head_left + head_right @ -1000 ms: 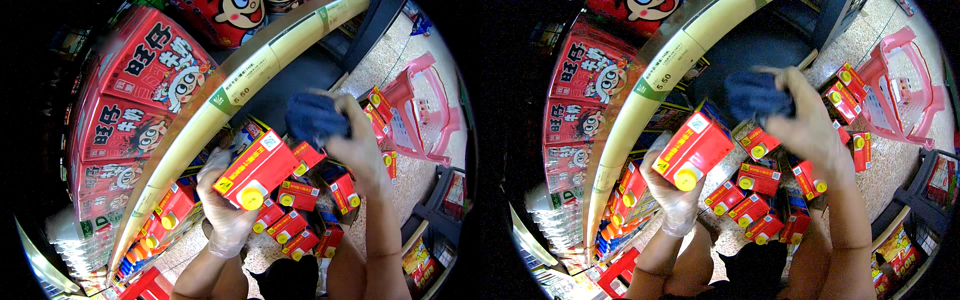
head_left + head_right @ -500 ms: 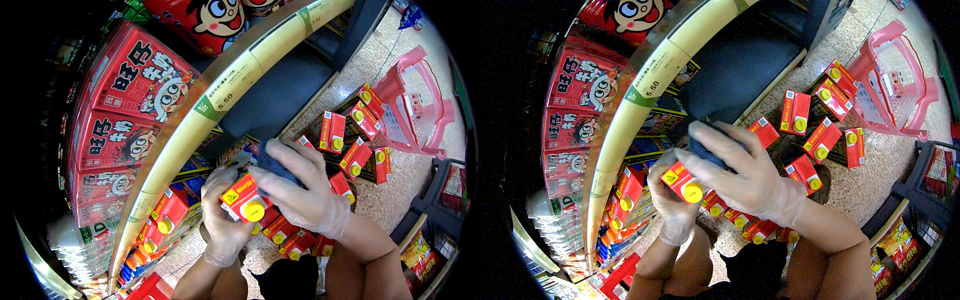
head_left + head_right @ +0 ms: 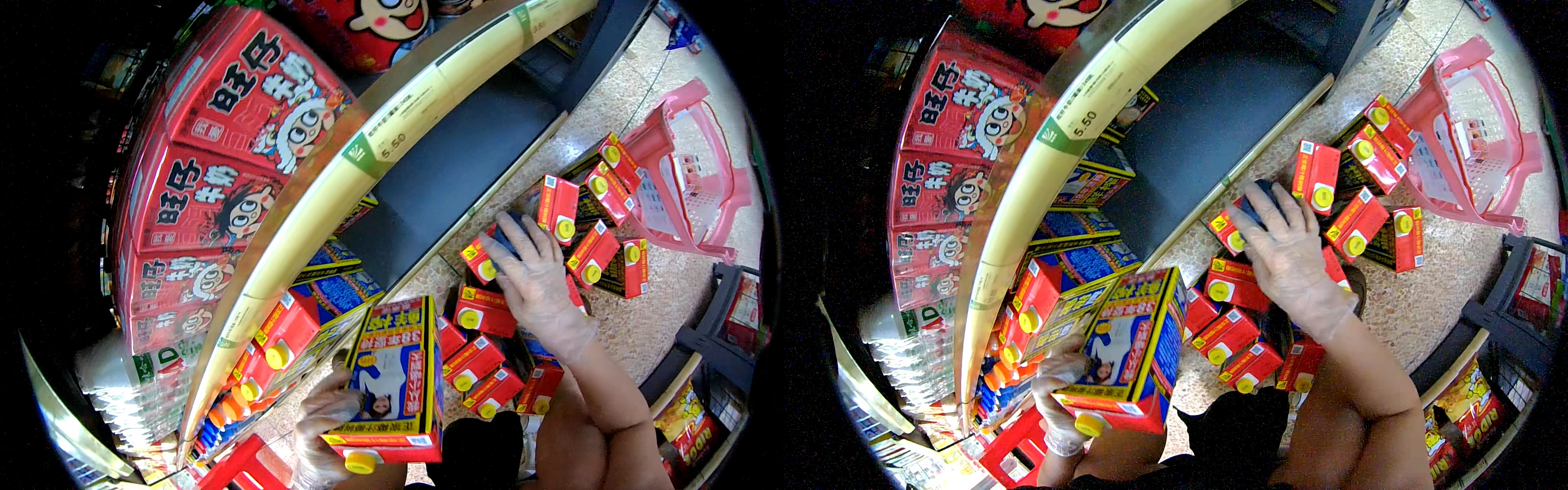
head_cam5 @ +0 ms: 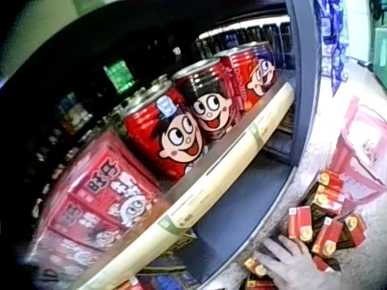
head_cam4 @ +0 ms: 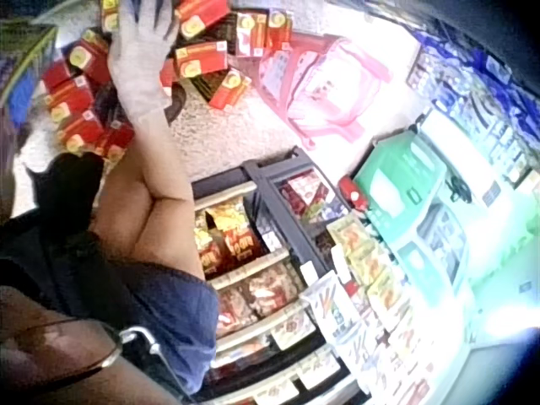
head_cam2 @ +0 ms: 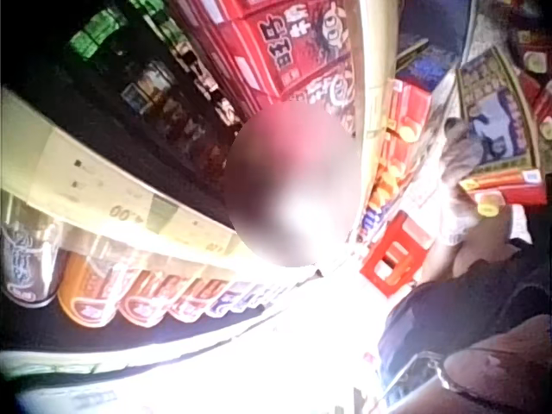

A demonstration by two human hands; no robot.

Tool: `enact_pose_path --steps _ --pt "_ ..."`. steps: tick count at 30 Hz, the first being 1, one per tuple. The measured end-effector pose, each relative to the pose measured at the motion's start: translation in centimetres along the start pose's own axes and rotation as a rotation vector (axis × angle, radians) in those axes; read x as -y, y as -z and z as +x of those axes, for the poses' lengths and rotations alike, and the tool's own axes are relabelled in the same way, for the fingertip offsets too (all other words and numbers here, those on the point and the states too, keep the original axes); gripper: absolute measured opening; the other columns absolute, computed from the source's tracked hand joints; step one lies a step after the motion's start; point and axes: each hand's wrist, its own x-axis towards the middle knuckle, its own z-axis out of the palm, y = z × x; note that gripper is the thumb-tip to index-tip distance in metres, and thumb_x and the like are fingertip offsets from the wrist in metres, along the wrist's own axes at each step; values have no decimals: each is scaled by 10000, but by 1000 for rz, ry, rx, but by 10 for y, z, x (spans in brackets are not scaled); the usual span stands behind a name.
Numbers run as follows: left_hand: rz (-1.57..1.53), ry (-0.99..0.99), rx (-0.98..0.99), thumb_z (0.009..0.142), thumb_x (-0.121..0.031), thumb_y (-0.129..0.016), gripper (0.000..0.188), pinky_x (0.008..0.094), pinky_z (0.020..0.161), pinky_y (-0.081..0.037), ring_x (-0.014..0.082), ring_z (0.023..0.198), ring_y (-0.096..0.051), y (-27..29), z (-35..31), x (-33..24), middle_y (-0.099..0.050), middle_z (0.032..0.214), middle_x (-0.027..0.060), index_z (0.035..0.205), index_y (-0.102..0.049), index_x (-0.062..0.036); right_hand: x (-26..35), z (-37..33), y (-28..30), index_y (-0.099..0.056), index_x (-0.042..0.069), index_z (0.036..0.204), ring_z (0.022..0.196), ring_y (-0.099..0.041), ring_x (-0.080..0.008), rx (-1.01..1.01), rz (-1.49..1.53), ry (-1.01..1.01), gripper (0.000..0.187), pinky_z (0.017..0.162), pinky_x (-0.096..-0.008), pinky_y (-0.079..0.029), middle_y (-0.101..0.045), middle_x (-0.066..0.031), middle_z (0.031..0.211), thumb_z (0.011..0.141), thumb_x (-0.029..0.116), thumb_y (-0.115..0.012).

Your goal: The person sits on the floor in a store aisle and wipes red and blue product boxes with a blue cloth. They pick up boxes from the shelf, wipe them, and place them on the floor beside them.

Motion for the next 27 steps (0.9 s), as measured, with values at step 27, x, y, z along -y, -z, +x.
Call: enact_pose_path --steps 27 --pt "-564 598 -154 626 70 -822 730 336 986 -466 171 1141 -525 -36 -95 177 -510 1254 59 1216 -437 -122 88 181 -12 -509 59 1302 1163 -538 -364 215 434 213 584 1012 -402 -420 -555 -200 1281 818 334 -683"
